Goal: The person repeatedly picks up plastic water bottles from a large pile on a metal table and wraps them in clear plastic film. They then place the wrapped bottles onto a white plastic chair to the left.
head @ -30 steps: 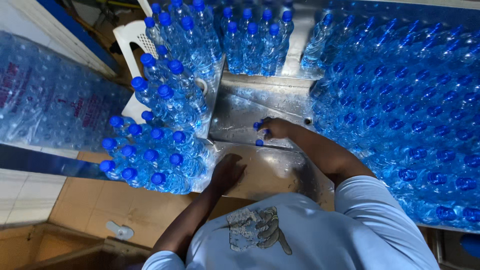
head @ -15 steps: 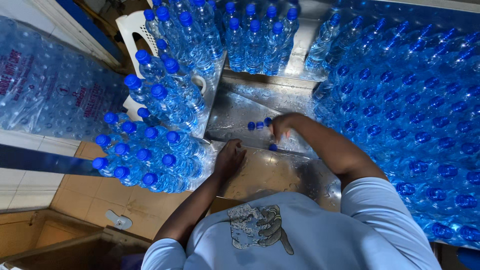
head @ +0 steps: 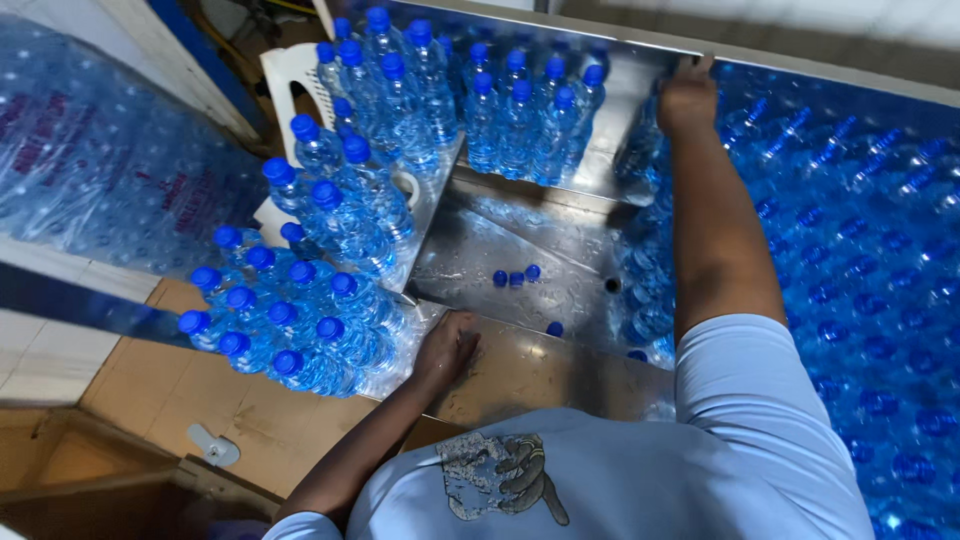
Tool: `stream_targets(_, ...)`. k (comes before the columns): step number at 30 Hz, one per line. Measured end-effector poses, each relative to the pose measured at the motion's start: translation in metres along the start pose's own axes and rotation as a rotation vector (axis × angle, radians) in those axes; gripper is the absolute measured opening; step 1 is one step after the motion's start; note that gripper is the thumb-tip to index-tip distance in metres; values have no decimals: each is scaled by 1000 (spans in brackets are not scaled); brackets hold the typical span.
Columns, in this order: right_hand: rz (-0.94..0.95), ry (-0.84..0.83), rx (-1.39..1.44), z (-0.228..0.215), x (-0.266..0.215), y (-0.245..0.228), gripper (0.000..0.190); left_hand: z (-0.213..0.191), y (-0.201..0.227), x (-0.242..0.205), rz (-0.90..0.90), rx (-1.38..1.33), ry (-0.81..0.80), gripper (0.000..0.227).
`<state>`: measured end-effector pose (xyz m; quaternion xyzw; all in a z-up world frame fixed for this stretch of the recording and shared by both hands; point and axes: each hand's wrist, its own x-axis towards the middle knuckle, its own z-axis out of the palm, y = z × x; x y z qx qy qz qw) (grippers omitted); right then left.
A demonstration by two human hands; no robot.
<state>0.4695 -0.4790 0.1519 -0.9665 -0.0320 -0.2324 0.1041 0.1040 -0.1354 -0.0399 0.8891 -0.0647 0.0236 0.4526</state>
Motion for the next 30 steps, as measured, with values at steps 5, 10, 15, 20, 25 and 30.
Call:
stream_targets(5,-80,-283,-260,16,-1,3,38,-4,-11,-9,101,30,54,25)
stream_targets(10,55,-315,-159,14,-25,-3,42,-7,-3,-10,78,13,4,39)
stream_targets(15,35,-230,-5,2,-119,-38,34,-4,5,-5,-174,-172,-78,43)
stream_targets(20,84,67,896,-18,-229,-74,8,-13,6,1,-646,-1053,-134,43)
stream_targets(25,-39,37,1092,-1,-353,-110,16,-11,-8,-4,-770,-1196,-125,65)
stream_targets(30,976,-490,1268,-19,-411,-105,47,-16,-5,-27,-239,-930,-119,45)
